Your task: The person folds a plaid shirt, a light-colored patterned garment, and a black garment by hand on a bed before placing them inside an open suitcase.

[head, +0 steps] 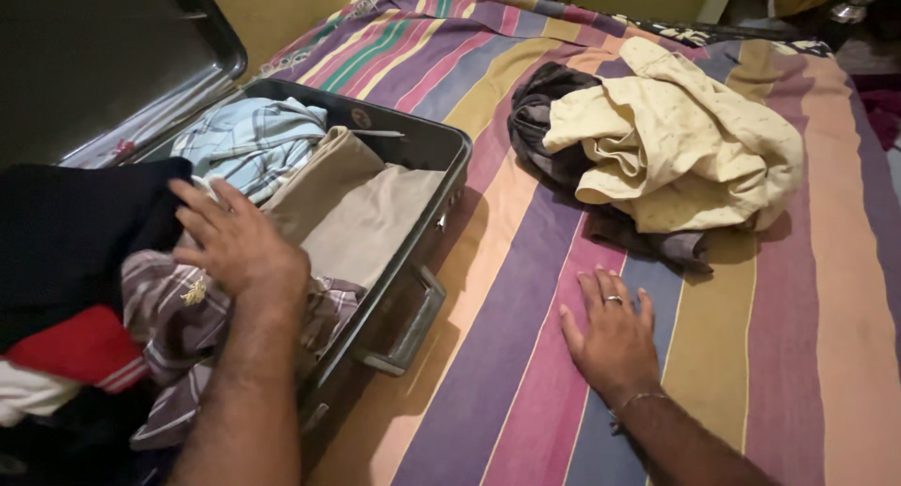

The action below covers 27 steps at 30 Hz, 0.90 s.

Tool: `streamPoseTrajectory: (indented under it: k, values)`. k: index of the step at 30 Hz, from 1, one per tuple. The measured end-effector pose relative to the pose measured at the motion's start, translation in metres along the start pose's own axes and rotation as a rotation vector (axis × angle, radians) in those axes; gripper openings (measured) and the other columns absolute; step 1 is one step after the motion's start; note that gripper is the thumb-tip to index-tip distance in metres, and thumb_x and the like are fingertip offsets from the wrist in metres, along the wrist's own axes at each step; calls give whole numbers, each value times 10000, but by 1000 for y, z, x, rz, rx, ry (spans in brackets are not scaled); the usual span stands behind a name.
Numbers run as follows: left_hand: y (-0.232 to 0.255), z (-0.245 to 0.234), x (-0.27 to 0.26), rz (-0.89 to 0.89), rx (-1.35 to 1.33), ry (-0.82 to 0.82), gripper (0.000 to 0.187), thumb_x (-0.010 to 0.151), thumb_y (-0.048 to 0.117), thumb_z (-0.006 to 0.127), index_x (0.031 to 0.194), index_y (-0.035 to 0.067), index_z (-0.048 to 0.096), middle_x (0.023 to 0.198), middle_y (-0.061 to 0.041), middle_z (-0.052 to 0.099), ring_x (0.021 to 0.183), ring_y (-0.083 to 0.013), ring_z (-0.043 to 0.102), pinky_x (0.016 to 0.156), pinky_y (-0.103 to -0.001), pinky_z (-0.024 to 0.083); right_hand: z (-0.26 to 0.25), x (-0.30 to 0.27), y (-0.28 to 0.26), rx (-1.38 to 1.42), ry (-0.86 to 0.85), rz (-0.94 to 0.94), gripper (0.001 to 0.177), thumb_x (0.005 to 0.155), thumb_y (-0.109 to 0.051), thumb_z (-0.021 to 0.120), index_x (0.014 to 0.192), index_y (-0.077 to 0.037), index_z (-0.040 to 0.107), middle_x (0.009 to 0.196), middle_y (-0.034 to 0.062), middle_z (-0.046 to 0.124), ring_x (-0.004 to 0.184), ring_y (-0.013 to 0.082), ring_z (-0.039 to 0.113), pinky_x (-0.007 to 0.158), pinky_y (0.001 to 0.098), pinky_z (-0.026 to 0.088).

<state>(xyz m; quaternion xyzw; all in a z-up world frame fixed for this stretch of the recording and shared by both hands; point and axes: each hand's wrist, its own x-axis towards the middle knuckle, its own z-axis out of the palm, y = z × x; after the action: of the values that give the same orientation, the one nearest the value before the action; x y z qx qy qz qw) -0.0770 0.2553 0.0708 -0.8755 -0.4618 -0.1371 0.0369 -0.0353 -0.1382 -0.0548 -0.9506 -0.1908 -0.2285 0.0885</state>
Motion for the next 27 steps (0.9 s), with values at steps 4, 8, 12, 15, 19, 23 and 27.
streamPoseTrajectory:
  k: [4, 8, 12, 15, 19, 23, 27]
  values:
    - [-9, -23, 4, -149, -136, 62, 1324, 752, 296, 923, 1672, 34, 8, 1624, -378, -90, 1348, -493, 457, 935, -497, 557, 2, 0, 2, 5, -2, 1, 577, 917, -426, 565, 1384, -87, 558, 1459, 139, 538, 1398, 280, 450, 1154, 559, 283]
    - [-22, -39, 22, -212, -215, -40, 1254, 796, 258, 900, 1644, -45, 27, 1629, -363, 49, 1122, -470, 643, 774, -442, 633, 3, 0, 2, -2, -15, 7, 580, 921, -433, 561, 1391, -94, 548, 1471, 135, 522, 1408, 277, 438, 1164, 556, 268]
    - [-35, -32, 27, -119, -168, 132, 832, 895, 403, 809, 1379, -165, 440, 1525, -358, 323, 954, -455, 690, 682, -460, 614, 3, 1, 3, -7, -37, 9, 591, 930, -435, 551, 1410, -92, 532, 1484, 134, 503, 1421, 276, 418, 1172, 554, 251]
    - [-42, -30, 33, -107, -178, 88, 553, 916, 390, 803, 1232, -35, 646, 1340, -250, 572, 1029, -436, 688, 814, -503, 585, 2, 0, 0, 6, -52, 27, 607, 920, -443, 548, 1420, -100, 526, 1484, 131, 500, 1417, 265, 415, 1177, 555, 248]
    - [-50, -25, 40, -66, -200, 226, 345, 945, 269, 782, 1119, -18, 703, 1217, -228, 631, 987, -433, 701, 830, -491, 574, 1, 2, 1, -9, -45, 8, 603, 921, -436, 551, 1414, -91, 527, 1483, 133, 502, 1421, 278, 414, 1163, 556, 257]
    - [-44, -37, 38, 2, -443, 479, 199, 1028, 136, 670, 1152, -20, 666, 1242, -202, 626, 1011, -400, 701, 828, -470, 578, 2, 0, 0, 1, -45, 13, 589, 920, -424, 568, 1407, -93, 535, 1478, 143, 512, 1408, 285, 431, 1161, 558, 265]
    - [-5, -71, 18, 251, -756, 792, 142, 1009, 23, 629, 1148, 23, 604, 1203, -153, 602, 1063, -338, 693, 820, -525, 532, 2, -1, 0, 17, -25, 13, 579, 929, -414, 570, 1412, -96, 540, 1469, 144, 528, 1404, 290, 443, 1168, 560, 272]
